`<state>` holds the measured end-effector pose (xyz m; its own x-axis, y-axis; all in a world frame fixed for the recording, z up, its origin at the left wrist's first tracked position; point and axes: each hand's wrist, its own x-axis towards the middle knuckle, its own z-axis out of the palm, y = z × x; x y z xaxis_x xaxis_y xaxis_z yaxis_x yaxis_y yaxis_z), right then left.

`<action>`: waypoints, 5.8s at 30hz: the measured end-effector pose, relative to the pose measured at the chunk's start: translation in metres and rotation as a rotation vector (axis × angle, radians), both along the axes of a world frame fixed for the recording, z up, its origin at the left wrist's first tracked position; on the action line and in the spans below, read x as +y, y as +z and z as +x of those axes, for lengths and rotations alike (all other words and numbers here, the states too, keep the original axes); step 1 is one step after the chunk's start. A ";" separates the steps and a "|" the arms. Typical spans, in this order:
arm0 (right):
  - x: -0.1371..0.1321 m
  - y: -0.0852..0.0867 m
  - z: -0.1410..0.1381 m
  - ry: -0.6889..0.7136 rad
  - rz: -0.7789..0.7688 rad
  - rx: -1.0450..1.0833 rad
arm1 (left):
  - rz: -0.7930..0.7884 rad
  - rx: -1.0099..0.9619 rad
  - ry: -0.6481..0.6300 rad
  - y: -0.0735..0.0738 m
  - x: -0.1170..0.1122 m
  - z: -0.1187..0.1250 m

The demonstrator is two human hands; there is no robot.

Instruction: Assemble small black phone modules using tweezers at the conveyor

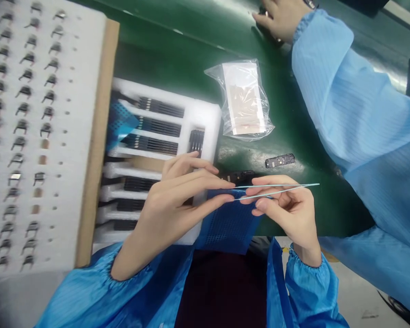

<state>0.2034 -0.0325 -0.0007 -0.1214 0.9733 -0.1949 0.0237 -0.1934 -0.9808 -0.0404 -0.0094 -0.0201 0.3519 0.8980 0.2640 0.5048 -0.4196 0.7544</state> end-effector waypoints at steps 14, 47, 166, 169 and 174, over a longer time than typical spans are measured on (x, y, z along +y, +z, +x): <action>-0.004 -0.012 -0.006 0.001 0.588 -0.380 | 0.006 0.004 -0.003 0.003 0.000 0.000; 0.002 -0.031 -0.006 -0.265 0.267 -0.358 | 0.117 0.095 -0.007 -0.005 -0.001 0.006; -0.003 -0.003 0.002 0.150 0.584 -0.411 | 0.098 0.074 -0.055 -0.005 -0.001 0.003; -0.003 -0.002 0.002 0.177 0.590 -0.412 | 0.094 0.080 -0.056 -0.003 -0.001 0.003; -0.003 -0.001 0.002 0.191 0.586 -0.411 | 0.087 0.084 -0.058 -0.004 0.000 0.003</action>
